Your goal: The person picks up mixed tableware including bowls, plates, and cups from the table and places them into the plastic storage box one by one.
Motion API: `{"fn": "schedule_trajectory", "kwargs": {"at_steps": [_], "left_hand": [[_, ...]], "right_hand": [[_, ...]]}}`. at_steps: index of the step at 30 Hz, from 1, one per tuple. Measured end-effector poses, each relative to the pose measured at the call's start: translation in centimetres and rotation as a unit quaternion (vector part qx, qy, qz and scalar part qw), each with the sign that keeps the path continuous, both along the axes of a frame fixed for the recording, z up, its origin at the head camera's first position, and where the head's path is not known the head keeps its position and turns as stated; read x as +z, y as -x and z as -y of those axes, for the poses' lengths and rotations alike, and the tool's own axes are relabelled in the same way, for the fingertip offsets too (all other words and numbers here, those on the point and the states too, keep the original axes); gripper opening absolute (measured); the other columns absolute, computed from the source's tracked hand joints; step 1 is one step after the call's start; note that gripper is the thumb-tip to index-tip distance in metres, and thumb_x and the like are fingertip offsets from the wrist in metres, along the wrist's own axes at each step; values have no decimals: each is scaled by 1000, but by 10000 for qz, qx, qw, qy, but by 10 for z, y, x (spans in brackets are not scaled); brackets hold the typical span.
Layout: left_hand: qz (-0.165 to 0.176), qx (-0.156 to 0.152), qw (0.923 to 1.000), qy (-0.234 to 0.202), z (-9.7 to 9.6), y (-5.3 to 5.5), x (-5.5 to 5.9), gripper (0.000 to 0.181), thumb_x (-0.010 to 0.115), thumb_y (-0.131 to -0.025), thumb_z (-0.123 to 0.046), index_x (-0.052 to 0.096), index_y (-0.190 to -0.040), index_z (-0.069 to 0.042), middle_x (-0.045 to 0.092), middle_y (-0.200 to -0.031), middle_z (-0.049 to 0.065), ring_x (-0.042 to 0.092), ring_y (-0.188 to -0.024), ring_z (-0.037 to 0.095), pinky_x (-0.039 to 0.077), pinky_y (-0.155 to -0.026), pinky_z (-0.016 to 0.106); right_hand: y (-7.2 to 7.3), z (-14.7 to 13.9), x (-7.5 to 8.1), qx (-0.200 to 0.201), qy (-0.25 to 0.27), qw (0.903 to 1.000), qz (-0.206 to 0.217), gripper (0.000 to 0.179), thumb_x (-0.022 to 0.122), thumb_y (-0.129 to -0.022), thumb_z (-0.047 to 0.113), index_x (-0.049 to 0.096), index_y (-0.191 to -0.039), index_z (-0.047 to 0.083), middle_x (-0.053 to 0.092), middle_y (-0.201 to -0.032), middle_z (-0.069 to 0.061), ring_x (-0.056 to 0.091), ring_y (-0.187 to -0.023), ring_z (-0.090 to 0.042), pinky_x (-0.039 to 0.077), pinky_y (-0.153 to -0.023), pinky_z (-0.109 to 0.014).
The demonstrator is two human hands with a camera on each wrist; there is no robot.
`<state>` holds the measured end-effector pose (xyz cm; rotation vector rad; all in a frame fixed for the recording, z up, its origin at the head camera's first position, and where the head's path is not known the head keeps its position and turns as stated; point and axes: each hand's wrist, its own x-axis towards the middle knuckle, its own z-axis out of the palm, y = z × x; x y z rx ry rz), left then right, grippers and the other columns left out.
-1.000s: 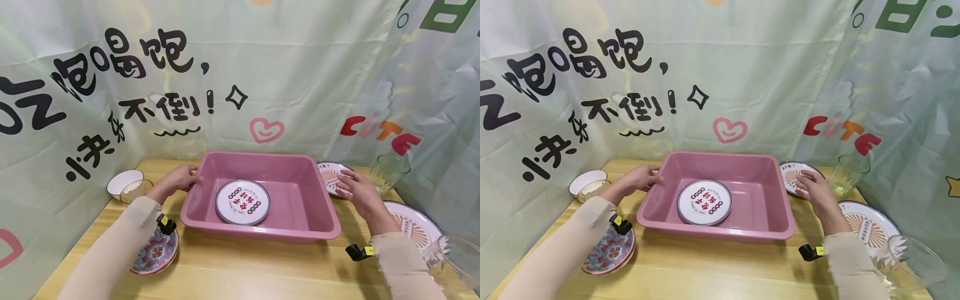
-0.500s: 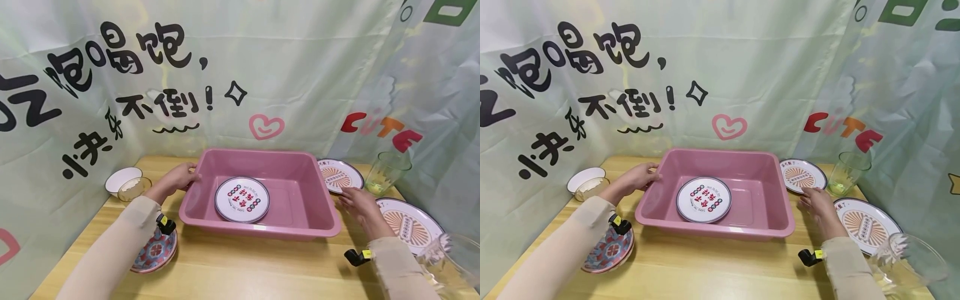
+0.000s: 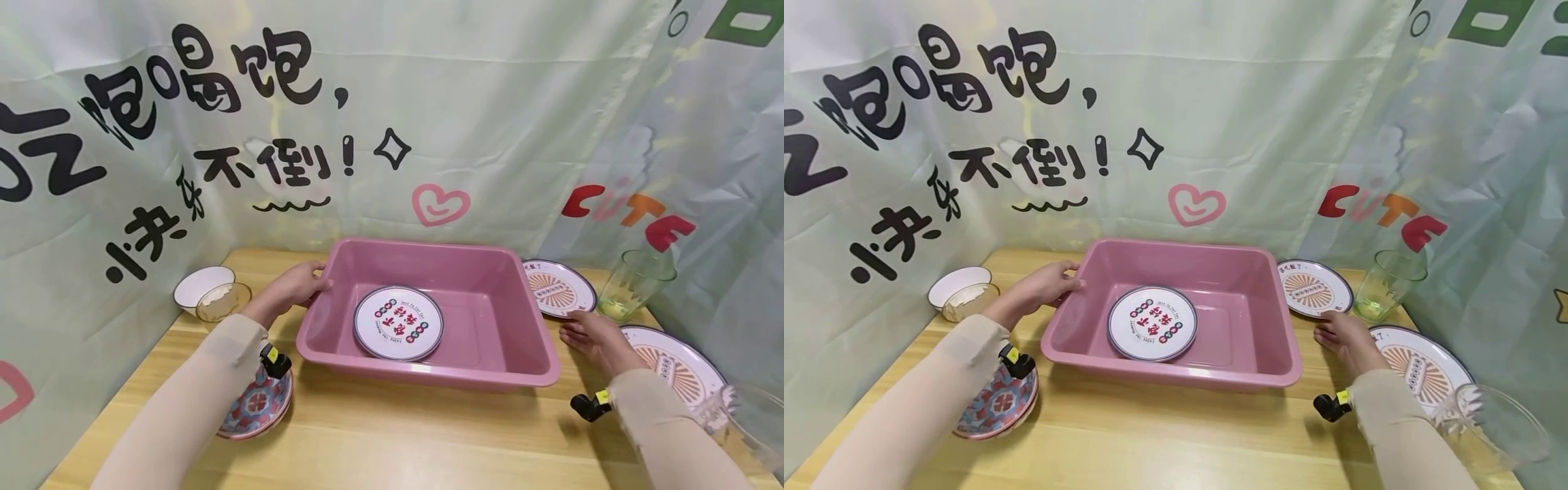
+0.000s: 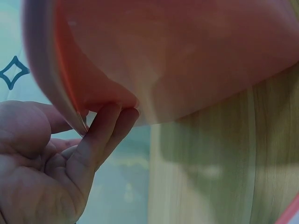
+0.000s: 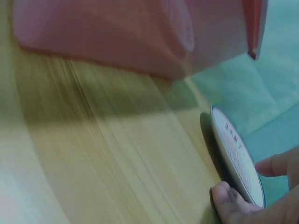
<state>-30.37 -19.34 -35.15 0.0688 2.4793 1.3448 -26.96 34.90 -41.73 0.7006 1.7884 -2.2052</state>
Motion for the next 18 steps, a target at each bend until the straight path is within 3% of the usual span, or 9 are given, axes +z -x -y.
{"fn": "schedule_trajectory", "kwargs": {"at_steps": [7, 18], "left_hand": [[-6, 14, 10000, 38, 1, 1, -1, 50, 51, -102, -12, 34, -147, 2, 65, -105, 21, 69, -85, 29, 59, -67, 33], [-36, 26, 10000, 69, 1, 3, -2, 51, 52, -102, -14, 34, -147, 1, 65, -108, 22, 67, -92, 33, 59, -67, 34]], "right_hand": [[16, -4, 0, -172, -555, 9977, 342, 9, 41, -101, 9, 42, -102, 0, 64, -70, -9, 68, -65, -18, 59, -74, -30], [24, -13, -5, -240, 219, 9981, 518, 13, 37, -103, 9, 46, -100, 0, 67, -68, -15, 71, -67, -22, 58, -78, -32]]}}
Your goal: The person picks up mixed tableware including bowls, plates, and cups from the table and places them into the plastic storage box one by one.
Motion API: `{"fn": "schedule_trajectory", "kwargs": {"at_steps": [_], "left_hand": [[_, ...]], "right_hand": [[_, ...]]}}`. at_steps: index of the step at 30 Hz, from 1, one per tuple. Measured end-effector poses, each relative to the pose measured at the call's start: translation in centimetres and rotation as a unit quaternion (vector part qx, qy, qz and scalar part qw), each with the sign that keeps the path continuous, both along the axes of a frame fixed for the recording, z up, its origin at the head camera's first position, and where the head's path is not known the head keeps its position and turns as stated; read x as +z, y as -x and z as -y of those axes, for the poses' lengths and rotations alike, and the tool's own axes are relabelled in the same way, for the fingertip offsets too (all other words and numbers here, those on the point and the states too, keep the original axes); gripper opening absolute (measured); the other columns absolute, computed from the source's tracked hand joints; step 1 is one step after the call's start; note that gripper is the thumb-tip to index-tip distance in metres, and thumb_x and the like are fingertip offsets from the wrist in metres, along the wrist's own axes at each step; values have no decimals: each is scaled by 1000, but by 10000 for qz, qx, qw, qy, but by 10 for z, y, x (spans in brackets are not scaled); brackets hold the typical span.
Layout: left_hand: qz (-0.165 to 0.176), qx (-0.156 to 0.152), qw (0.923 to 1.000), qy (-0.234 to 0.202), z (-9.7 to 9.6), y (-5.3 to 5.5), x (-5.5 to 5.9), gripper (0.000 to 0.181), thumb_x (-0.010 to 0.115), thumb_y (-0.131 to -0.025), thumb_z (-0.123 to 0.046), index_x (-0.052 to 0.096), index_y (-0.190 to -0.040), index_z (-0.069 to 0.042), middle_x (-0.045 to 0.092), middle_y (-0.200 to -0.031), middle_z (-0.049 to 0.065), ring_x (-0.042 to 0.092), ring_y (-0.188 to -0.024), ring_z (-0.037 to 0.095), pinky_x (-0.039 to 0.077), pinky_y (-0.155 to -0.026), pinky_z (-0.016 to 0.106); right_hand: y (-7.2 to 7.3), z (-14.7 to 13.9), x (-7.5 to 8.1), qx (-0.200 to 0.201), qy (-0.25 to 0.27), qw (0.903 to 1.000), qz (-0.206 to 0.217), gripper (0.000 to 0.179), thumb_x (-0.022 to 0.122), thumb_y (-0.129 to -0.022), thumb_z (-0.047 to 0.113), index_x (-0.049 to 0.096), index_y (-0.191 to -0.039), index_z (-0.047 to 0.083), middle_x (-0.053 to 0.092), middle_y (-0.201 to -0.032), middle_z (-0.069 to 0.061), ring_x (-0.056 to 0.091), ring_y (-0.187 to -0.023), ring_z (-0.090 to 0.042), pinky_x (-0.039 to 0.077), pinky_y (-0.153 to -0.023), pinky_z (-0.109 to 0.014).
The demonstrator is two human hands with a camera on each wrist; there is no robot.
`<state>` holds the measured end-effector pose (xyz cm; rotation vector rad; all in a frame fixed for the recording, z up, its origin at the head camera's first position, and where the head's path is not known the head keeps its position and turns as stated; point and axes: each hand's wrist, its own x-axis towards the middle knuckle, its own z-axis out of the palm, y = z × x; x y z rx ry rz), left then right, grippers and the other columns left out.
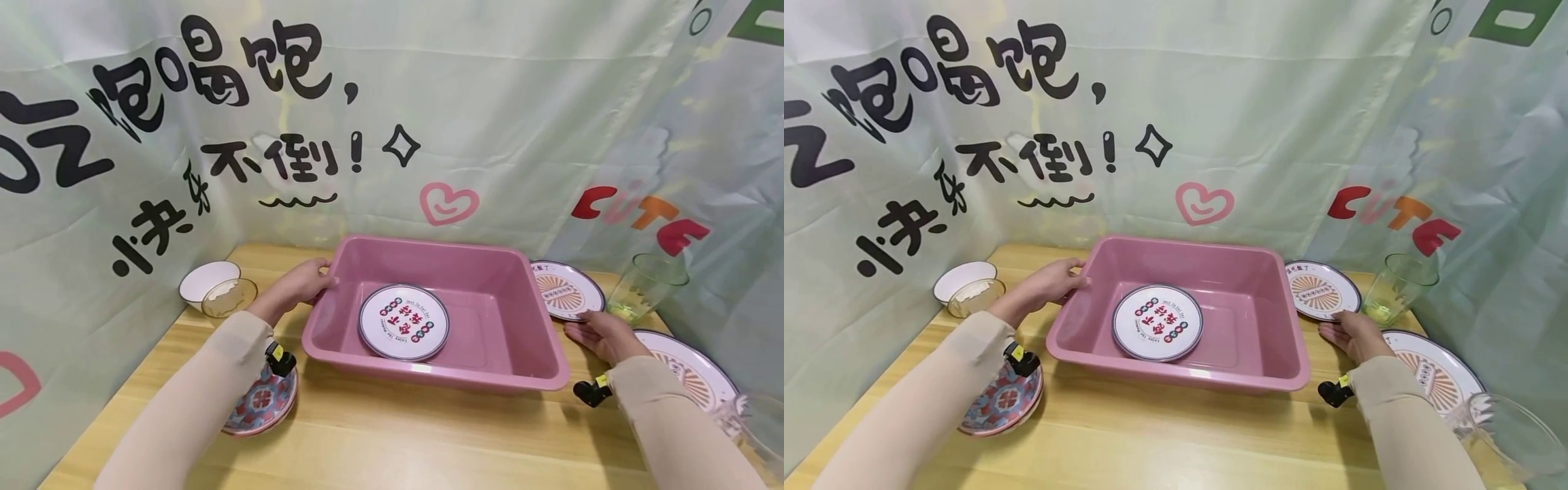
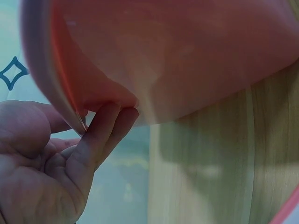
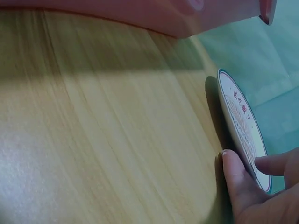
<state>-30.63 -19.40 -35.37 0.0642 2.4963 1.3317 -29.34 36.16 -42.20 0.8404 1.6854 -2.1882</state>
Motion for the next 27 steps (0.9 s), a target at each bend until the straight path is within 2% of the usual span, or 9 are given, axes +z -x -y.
{"fn": "schedule_trajectory", "kwargs": {"at_steps": [6, 14, 22, 27], "left_hand": [[-53, -1, 10000, 34, -1, 1, 1, 51, 52, -102, -14, 34, -147, 1, 64, -107, 20, 68, -88, 29, 59, -67, 34], [-16, 44, 10000, 30, -1, 0, 0, 49, 50, -103, -14, 34, -147, 1, 64, -108, 20, 68, -88, 28, 59, -67, 34], [-23, 39, 10000, 57, -2, 1, 1, 50, 50, -103, -15, 33, -147, 1, 63, -108, 19, 67, -89, 29, 59, -67, 34], [-16, 50, 10000, 52, -3, 0, 1, 50, 50, -103, -15, 33, -147, 1, 63, -108, 19, 68, -87, 27, 59, -67, 34]], "right_hand": [[2, 1, 0, -217, 98, 9997, -32, 7, 39, -101, 3, 46, -100, 2, 67, -66, -15, 71, -64, -23, 58, -76, -33], [3, 4, 0, -314, 375, 9986, -209, 14, 35, -100, -1, 48, -101, 3, 68, -69, -12, 71, -67, -22, 58, -79, -32], [4, 4, 2, -519, 103, 9983, -250, 12, 35, -100, 0, 44, -106, 3, 66, -67, -9, 70, -64, -20, 58, -76, -30], [1, 7, 8, -549, -200, 9973, -446, 14, 36, -98, -2, 44, -109, 3, 65, -68, -5, 69, -64, -16, 58, -75, -28]]}}
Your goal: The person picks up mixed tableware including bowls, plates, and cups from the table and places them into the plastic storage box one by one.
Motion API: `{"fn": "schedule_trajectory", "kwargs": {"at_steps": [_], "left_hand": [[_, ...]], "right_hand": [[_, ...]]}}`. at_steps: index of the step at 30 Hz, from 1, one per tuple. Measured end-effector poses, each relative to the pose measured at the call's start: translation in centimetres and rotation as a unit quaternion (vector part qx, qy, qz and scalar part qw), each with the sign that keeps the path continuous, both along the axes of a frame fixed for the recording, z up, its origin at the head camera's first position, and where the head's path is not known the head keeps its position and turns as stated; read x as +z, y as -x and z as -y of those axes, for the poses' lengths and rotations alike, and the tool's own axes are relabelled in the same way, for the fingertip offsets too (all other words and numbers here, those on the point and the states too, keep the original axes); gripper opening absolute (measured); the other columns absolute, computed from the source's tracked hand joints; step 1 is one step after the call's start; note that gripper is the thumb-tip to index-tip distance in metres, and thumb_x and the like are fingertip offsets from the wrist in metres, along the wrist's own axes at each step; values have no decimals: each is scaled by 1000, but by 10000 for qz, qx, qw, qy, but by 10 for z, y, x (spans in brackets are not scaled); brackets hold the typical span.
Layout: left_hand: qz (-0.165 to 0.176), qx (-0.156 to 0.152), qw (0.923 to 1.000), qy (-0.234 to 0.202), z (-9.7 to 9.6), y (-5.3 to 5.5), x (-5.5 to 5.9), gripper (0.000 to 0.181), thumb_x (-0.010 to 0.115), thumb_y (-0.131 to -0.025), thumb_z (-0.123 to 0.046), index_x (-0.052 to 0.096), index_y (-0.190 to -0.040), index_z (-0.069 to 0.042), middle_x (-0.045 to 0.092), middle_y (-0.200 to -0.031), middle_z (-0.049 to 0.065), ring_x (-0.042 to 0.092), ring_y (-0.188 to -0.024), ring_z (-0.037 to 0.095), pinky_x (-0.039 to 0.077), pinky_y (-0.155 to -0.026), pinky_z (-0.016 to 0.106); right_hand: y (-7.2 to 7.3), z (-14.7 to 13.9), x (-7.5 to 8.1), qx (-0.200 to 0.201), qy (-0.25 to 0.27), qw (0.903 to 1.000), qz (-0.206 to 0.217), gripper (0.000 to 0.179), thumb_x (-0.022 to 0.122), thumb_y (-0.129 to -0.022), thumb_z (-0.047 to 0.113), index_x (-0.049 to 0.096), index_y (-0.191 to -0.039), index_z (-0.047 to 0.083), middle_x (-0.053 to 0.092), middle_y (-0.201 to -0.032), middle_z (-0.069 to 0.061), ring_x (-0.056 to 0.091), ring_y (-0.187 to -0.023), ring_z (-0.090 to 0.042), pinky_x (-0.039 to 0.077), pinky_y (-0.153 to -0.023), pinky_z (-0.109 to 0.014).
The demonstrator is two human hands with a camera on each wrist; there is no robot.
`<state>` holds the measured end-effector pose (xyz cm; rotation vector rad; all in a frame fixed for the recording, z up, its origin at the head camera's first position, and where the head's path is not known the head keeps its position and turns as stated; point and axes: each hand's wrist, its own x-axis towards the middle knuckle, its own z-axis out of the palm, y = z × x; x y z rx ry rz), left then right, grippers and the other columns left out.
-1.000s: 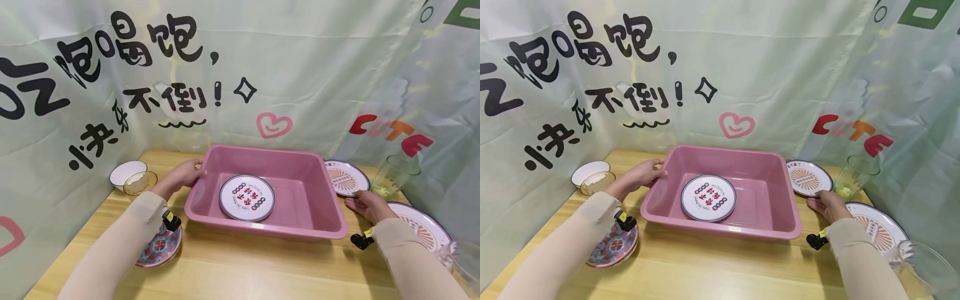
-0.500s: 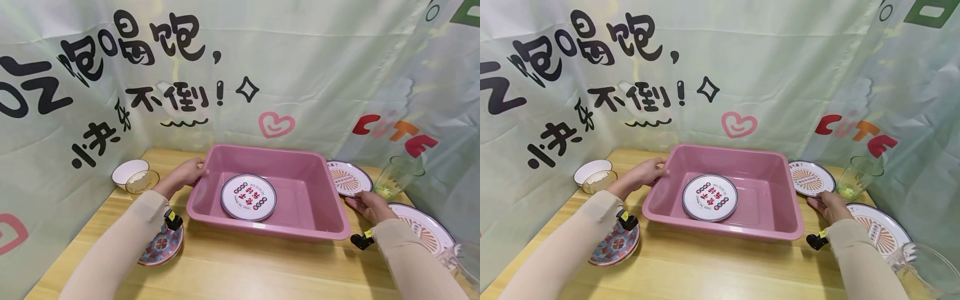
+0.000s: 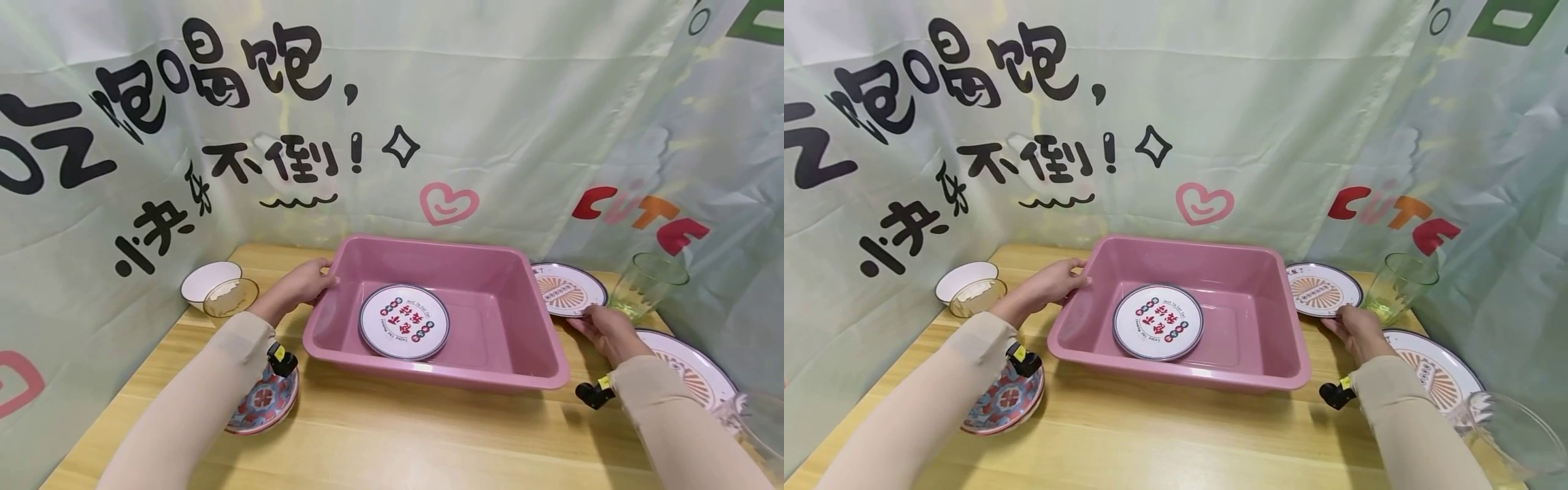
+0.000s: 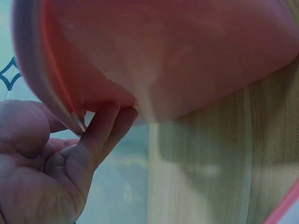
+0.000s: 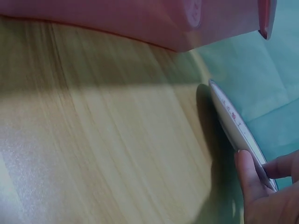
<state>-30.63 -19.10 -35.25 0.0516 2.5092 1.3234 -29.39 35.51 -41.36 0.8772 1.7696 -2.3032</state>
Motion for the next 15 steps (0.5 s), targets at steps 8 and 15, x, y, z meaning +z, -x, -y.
{"fn": "schedule_trajectory", "kwargs": {"at_steps": [8, 15], "left_hand": [[-53, 14, 10000, 18, 0, -1, -1, 51, 50, -102, -14, 32, -147, 1, 63, -109, 20, 68, -87, 28, 59, -67, 35], [-45, 8, 10000, 49, 0, -3, -1, 51, 49, -103, -15, 31, -149, 0, 62, -110, 22, 66, -94, 35, 59, -69, 36]], "right_hand": [[-7, 5, 14, 188, 117, 9988, -431, 13, 35, -99, -2, 43, -108, 1, 65, -71, -7, 68, -65, -16, 58, -73, -27], [-10, 7, 23, 311, -334, 9971, -608, 10, 37, -98, -2, 42, -106, -2, 64, -71, -7, 68, -62, -16, 58, -71, -26]]}}
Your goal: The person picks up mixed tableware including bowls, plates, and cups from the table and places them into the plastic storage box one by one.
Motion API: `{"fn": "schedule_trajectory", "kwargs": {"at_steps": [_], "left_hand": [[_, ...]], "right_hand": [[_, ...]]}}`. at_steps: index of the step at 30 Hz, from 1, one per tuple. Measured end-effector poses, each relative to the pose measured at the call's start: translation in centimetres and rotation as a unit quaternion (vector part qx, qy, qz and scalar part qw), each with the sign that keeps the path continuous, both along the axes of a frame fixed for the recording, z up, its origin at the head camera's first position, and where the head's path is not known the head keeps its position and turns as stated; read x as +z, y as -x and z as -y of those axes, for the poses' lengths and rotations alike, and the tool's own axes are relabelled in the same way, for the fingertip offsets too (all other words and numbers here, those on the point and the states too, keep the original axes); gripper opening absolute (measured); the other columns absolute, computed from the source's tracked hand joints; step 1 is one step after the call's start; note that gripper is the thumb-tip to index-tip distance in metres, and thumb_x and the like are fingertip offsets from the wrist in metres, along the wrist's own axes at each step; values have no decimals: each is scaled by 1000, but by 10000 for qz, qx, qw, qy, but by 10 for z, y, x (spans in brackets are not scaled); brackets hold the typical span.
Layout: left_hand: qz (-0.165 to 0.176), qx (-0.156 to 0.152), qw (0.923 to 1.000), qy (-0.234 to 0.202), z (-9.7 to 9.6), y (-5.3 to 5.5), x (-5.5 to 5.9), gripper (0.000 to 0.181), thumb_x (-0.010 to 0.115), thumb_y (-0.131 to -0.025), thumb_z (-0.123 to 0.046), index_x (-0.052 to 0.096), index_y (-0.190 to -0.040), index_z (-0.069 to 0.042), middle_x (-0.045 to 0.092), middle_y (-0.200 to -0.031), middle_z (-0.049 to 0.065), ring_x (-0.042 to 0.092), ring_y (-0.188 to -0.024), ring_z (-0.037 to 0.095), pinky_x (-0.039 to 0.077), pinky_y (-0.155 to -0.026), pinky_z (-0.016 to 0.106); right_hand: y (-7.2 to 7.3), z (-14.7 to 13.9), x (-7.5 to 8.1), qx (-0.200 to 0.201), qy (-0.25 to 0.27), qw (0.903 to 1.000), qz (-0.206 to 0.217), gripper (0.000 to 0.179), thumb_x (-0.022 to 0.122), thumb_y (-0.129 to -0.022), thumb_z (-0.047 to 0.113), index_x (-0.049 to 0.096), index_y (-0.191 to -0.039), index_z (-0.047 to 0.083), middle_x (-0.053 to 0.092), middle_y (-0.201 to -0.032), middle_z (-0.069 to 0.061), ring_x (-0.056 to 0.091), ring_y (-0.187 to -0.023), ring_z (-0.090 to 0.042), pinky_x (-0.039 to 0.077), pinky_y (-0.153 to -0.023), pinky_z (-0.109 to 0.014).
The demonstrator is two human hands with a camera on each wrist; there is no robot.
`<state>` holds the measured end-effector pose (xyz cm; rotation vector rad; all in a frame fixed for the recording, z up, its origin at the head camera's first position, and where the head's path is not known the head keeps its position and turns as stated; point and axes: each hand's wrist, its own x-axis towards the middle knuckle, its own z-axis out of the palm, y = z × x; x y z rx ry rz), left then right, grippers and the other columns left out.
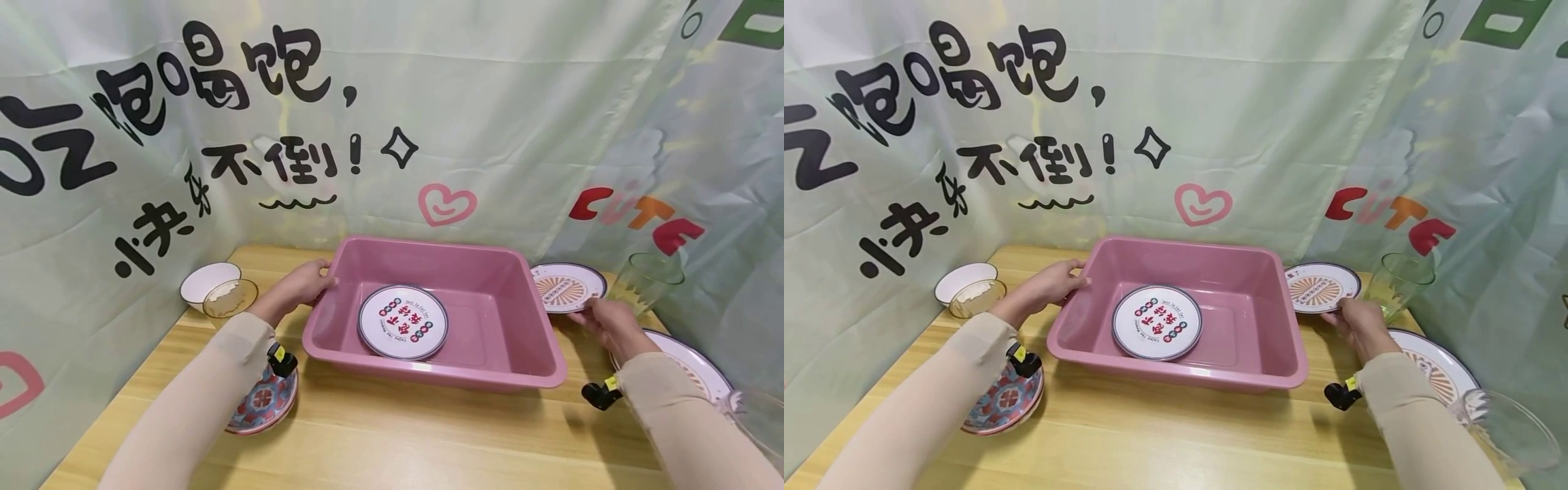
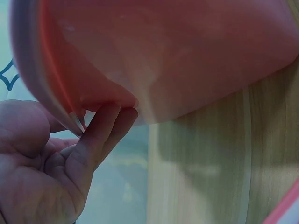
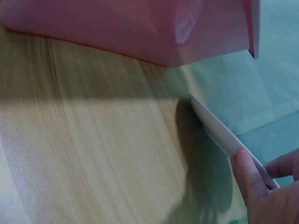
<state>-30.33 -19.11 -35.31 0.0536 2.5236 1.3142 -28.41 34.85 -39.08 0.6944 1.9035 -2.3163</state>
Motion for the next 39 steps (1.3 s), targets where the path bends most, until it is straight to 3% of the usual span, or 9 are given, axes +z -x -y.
{"fn": "schedule_trajectory", "kwargs": {"at_steps": [7, 11, 14, 18, 25, 32, 39], "left_hand": [[-36, -19, 9998, 181, 1, -1, 0, 52, 48, -104, -16, 31, -150, 0, 62, -109, 24, 66, -90, 33, 58, -65, 31], [-72, -48, 9997, 212, 1, -1, 0, 52, 48, -104, -16, 31, -150, 1, 63, -108, 24, 66, -87, 31, 57, -64, 30], [-58, -52, 9998, 183, 2, -1, -1, 52, 48, -104, -16, 31, -150, 2, 63, -107, 24, 67, -86, 30, 57, -63, 30], [-14, -26, 9999, 157, 2, -2, -1, 53, 48, -104, -16, 30, -150, 1, 64, -106, 23, 67, -87, 31, 57, -63, 30], [-19, -42, 9999, 161, 3, -3, -2, 52, 48, -104, -16, 31, -150, 1, 64, -107, 24, 67, -87, 30, 57, -64, 30], [-46, -51, 9998, 173, 2, -2, -2, 52, 48, -104, -16, 31, -149, 2, 64, -104, 21, 67, -82, 26, 57, -64, 30], [-128, -80, 9995, 267, 0, -2, 0, 53, 48, -104, -16, 31, -150, 2, 64, -104, 23, 67, -83, 29, 57, -63, 30]], "right_hand": [[-3, -2, 6, 148, -388, 9988, -271, 12, 36, -97, -2, 42, -107, -4, 64, -74, -6, 68, -65, -15, 58, -73, -26], [-5, -2, 10, 189, -905, 9946, -473, 32, 33, -99, 2, 37, -127, -13, 60, -86, -5, 65, -69, -9, 57, -75, -24], [-6, 0, 11, 298, -1752, 9824, -570, 47, 31, -101, 8, 27, -141, -17, 54, -96, -10, 62, -71, -4, 56, -77, -23], [-6, 2, 11, 325, -2529, 9647, -662, 51, 31, -102, 13, 27, -140, -20, 51, -104, -15, 60, -70, -1, 57, -75, -22], [-8, 3, 15, 97, -2957, 9512, -881, 47, 33, -101, 13, 34, -135, -20, 51, -101, -18, 60, -64, -2, 57, -66, -22], [-11, 3, 29, -84, -3781, 9180, -1189, 49, 36, -100, 15, 36, -135, -19, 57, -100, -21, 60, -58, 2, 55, -57, -20], [-14, 8, 48, -258, -4163, 8987, -1359, 50, 38, -101, 22, 42, -134, -16, 60, -100, -23, 60, -56, 4, 53, -54, -18]]}}
